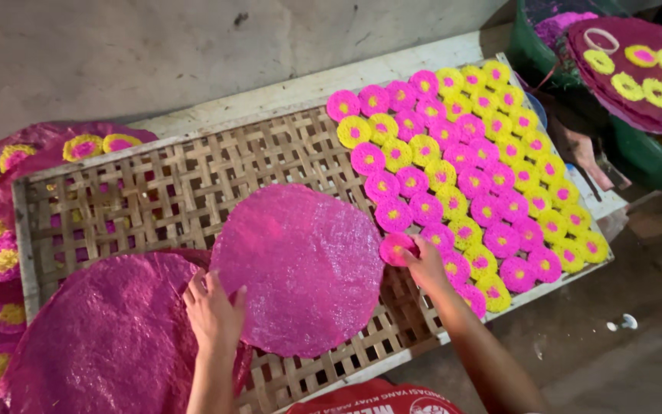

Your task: The person is arranging small yellow and pink circular items onto larger purple circular bases on a wooden lattice rack by hand.

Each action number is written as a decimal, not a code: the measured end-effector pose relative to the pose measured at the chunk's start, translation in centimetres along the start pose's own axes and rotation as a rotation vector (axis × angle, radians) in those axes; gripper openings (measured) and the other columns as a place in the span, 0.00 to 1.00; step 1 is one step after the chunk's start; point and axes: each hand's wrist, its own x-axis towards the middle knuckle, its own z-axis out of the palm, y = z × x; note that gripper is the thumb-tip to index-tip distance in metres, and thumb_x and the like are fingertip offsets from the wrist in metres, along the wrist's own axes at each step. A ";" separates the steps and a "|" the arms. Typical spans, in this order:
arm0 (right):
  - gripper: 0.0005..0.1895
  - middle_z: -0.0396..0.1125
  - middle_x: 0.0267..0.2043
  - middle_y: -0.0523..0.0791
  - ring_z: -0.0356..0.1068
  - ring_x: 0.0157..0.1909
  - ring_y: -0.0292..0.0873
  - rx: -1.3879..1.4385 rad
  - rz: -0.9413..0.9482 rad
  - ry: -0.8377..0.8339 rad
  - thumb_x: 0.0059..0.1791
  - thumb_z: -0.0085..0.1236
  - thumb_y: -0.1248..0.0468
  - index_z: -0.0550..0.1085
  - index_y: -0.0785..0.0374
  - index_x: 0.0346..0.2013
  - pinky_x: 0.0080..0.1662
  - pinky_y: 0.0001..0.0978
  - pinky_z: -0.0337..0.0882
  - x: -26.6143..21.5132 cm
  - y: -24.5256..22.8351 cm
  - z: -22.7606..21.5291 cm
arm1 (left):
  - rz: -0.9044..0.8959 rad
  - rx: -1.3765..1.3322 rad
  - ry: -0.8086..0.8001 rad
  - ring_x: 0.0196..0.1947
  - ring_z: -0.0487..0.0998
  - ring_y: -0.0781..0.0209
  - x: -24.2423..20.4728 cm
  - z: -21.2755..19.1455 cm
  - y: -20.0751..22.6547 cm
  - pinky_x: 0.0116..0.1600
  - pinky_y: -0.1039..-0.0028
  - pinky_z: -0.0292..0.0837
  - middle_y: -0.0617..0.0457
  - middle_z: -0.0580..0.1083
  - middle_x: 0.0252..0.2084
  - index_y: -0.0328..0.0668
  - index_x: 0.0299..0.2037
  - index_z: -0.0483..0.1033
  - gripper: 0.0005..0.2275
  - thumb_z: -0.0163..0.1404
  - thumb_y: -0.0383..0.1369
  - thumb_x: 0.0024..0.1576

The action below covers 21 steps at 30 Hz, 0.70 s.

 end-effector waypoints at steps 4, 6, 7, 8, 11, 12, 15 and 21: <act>0.19 0.72 0.47 0.57 0.74 0.49 0.58 -0.279 -0.221 0.184 0.49 0.61 0.64 0.73 0.64 0.54 0.49 0.46 0.73 1.2 0.7 -0.1 | -0.195 -0.087 -0.184 0.63 0.66 0.41 1.3 -0.6 -0.3 0.58 0.57 0.76 0.37 0.62 0.64 0.40 0.67 0.62 0.32 0.61 0.39 0.53; 0.20 0.70 0.48 0.57 0.72 0.49 0.62 -0.324 -0.297 0.252 0.48 0.60 0.66 0.72 0.65 0.54 0.50 0.49 0.72 1.3 0.4 -0.2 | -0.215 -0.140 -0.153 0.60 0.70 0.42 1.7 -0.7 -0.2 0.57 0.58 0.76 0.36 0.64 0.63 0.39 0.68 0.61 0.34 0.62 0.37 0.53; 0.20 0.69 0.48 0.58 0.71 0.49 0.63 -0.347 -0.334 0.283 0.48 0.60 0.67 0.72 0.66 0.54 0.50 0.50 0.71 1.1 0.2 -0.2 | -0.227 -0.165 -0.139 0.58 0.73 0.42 1.7 -0.7 -0.1 0.57 0.59 0.76 0.36 0.65 0.63 0.39 0.68 0.60 0.34 0.63 0.36 0.52; 0.22 0.68 0.50 0.59 0.69 0.51 0.64 -0.363 -0.369 0.300 0.48 0.59 0.68 0.71 0.66 0.56 0.51 0.51 0.71 0.8 -0.1 -0.3 | -0.231 -0.188 -0.149 0.56 0.75 0.43 1.9 -0.8 0.0 0.55 0.60 0.78 0.36 0.67 0.62 0.38 0.69 0.59 0.33 0.61 0.35 0.54; 0.27 0.63 0.54 0.61 0.64 0.56 0.66 -0.418 -0.429 0.351 0.47 0.60 0.67 0.69 0.68 0.60 0.54 0.54 0.67 0.3 -1.5 -0.7 | -0.191 -0.327 -0.058 0.50 0.80 0.44 1.9 -1.1 0.1 0.50 0.60 0.80 0.36 0.73 0.57 0.38 0.68 0.60 0.28 0.57 0.33 0.58; 0.28 0.61 0.55 0.61 0.62 0.57 0.66 -0.441 -0.405 0.372 0.46 0.63 0.64 0.68 0.68 0.60 0.54 0.56 0.66 -0.1 -1.9 -1.0 | -0.131 -0.409 0.047 0.50 0.80 0.43 1.5 -1.2 0.0 0.50 0.59 0.79 0.36 0.75 0.54 0.40 0.66 0.63 0.26 0.56 0.33 0.58; 0.29 0.56 0.61 0.61 0.56 0.63 0.63 -0.359 -0.402 0.421 0.50 0.62 0.62 0.67 0.67 0.64 0.61 0.58 0.61 -1.0 -2.7 -1.7 | -0.301 -0.582 0.075 0.45 0.82 0.45 0.0 -2.1 -1.8 0.47 0.60 0.80 0.40 0.77 0.51 0.43 0.67 0.63 0.23 0.51 0.33 0.61; 0.22 0.59 0.59 0.57 0.57 0.63 0.61 -0.285 -0.618 0.423 0.50 0.60 0.65 0.70 0.63 0.59 0.65 0.55 0.58 -2.5 -4.2 -1.6 | -0.428 -0.374 0.489 0.45 0.80 0.41 -7.0 -4.3 -13.6 0.51 0.58 0.76 0.35 0.77 0.48 0.32 0.55 0.76 0.17 0.57 0.34 0.60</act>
